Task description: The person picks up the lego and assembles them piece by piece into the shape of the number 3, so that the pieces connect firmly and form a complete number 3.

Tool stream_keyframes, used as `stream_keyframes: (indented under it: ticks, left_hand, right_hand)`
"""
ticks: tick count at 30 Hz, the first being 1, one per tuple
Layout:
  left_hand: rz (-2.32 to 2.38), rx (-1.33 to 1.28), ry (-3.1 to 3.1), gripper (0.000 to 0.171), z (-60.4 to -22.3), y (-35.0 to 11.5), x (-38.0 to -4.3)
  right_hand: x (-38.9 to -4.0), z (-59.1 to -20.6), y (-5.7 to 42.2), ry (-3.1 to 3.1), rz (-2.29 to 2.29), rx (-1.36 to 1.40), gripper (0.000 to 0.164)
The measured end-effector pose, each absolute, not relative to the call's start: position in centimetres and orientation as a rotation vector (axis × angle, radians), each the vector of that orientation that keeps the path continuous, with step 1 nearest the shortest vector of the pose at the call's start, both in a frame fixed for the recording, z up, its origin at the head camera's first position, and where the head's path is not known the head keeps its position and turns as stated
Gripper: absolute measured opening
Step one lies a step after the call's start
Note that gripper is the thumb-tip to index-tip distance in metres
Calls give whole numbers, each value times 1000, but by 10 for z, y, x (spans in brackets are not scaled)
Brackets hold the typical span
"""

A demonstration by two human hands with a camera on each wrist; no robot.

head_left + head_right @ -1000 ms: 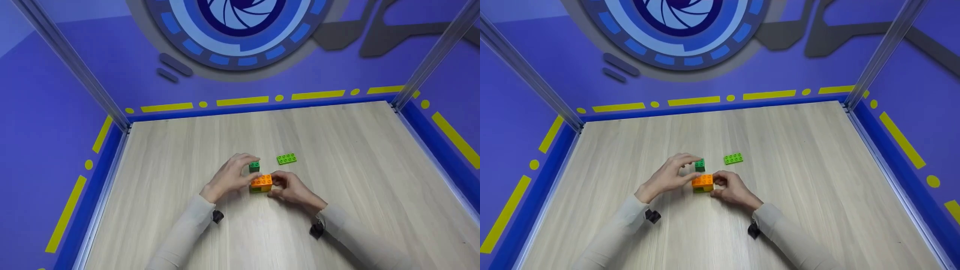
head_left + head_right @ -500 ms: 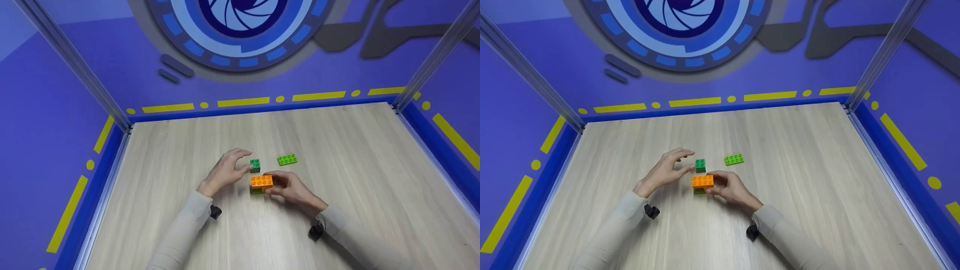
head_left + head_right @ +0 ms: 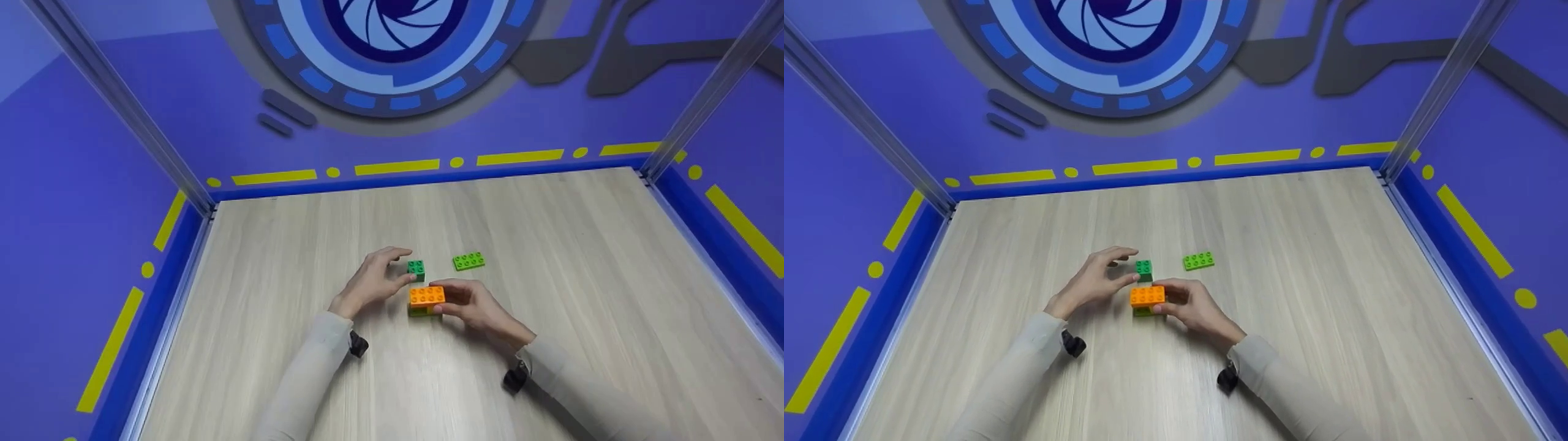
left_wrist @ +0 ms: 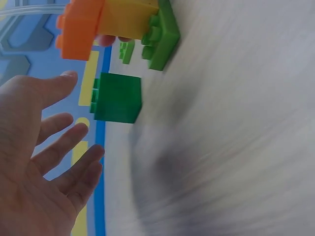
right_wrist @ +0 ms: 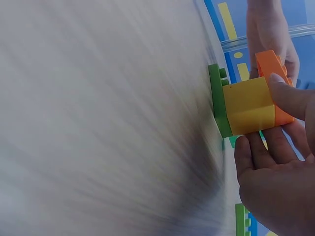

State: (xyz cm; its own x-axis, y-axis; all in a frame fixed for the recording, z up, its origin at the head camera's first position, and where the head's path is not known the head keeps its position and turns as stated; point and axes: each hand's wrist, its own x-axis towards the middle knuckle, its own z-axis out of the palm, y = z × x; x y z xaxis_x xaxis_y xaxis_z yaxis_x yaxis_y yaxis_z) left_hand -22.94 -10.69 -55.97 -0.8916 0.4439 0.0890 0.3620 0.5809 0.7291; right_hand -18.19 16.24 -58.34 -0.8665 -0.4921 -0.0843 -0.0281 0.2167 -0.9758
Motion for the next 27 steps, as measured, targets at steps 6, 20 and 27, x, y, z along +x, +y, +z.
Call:
stream_keyframes:
  ticks: [6,20,27]
  left_hand:
    - [1242,654,2662,58,-571,-103,-231]
    - [1367,632,2580,49,-586,-99,-238]
    - [1402,631,2577,44,-583,-99,-239]
  right_hand:
    - [-182,-586,163,2110,-1706,-462,49]
    - [-185,-589,162,2076,-1742,-450,39]
    - [-187,-587,162,2071,-1735,-458,42]
